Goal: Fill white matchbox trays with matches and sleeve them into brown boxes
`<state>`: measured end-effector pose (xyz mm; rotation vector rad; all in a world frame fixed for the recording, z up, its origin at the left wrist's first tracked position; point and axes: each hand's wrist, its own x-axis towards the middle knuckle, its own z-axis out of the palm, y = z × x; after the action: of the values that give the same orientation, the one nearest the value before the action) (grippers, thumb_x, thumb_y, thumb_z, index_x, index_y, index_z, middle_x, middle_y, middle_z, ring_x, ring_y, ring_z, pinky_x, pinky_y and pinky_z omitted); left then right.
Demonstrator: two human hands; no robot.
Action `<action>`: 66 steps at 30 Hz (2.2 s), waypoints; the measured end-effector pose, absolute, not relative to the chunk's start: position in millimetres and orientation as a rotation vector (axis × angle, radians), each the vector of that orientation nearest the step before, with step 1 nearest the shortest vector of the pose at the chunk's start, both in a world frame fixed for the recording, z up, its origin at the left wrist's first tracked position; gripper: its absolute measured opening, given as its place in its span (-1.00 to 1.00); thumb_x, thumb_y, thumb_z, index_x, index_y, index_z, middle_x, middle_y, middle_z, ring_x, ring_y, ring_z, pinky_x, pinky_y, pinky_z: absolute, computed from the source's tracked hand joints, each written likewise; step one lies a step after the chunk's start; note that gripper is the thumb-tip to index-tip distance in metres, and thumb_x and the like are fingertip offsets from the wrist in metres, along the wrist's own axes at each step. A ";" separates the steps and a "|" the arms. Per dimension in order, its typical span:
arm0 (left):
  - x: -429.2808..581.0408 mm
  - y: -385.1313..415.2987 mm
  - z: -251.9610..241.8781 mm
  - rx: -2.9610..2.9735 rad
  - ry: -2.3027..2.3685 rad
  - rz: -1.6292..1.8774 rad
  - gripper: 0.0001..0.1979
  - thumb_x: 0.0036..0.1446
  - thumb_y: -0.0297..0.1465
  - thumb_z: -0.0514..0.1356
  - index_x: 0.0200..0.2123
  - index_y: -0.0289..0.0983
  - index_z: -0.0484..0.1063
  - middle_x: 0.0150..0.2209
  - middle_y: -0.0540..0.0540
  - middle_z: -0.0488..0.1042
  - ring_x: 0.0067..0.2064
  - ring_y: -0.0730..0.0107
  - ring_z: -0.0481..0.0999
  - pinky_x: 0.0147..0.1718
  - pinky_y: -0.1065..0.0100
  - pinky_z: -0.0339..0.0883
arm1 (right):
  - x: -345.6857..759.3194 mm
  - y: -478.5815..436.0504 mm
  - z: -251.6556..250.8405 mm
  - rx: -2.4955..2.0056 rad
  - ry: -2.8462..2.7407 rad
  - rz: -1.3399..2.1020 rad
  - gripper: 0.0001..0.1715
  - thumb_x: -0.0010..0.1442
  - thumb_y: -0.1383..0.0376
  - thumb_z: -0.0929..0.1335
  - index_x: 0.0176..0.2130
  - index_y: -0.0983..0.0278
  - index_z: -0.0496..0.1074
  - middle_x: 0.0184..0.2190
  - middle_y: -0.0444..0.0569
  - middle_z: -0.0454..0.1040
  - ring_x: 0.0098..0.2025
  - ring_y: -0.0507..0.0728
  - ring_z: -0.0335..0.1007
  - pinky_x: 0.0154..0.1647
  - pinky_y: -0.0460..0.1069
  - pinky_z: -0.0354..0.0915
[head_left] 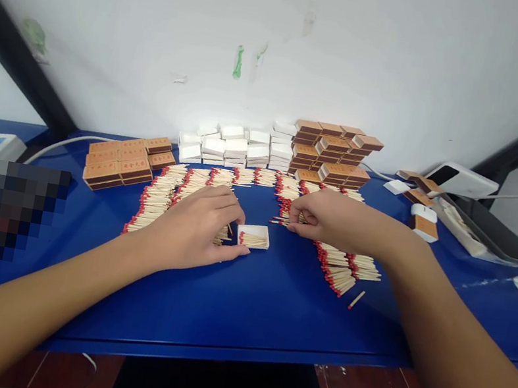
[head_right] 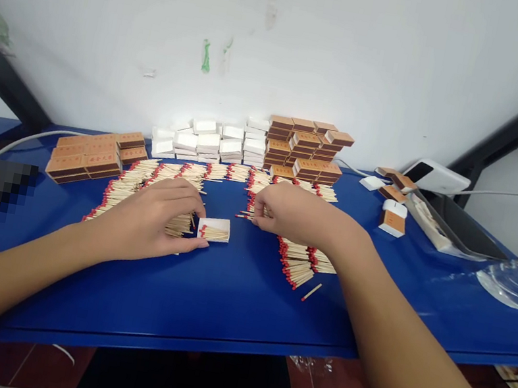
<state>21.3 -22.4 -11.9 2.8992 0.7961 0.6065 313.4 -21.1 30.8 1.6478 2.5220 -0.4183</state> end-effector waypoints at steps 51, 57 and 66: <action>21.1 -22.1 -11.4 2.906 0.780 0.624 -0.72 0.37 -0.16 0.39 -0.12 -0.25 0.53 -0.17 -0.15 0.61 -0.02 0.02 0.59 0.03 0.05 0.45 | 299.9 -21.7 30.2 1.663 2.596 -0.453 -0.88 0.35 0.26 0.33 -0.23 0.21 0.47 -0.35 0.00 0.60 -0.34 0.17 0.43 -0.31 0.04 0.16; 21.5 -22.6 -11.7 2.900 0.789 0.620 -0.72 0.37 -0.14 0.39 -0.13 -0.24 0.53 -0.17 -0.15 0.61 -0.01 0.02 0.59 0.02 0.06 0.45 | 293.9 -22.9 24.2 1.634 2.621 -0.435 -0.83 0.39 0.23 0.31 -0.23 0.22 0.47 -0.36 0.01 0.58 -0.33 0.18 0.42 -0.28 0.05 0.16; 21.6 -23.1 -11.0 2.897 0.781 0.625 -0.71 0.37 -0.16 0.40 -0.13 -0.27 0.54 -0.16 -0.16 0.60 -0.01 0.01 0.58 0.03 0.04 0.44 | 297.8 -23.9 28.7 1.654 2.620 -0.482 -0.69 0.43 0.04 0.35 -0.17 0.22 0.51 -0.35 0.00 0.58 -0.33 0.18 0.42 -0.30 0.04 0.17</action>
<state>21.6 -23.1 -11.0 2.8969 0.7810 0.6251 297.8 -23.9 28.7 1.6540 2.6202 -0.4822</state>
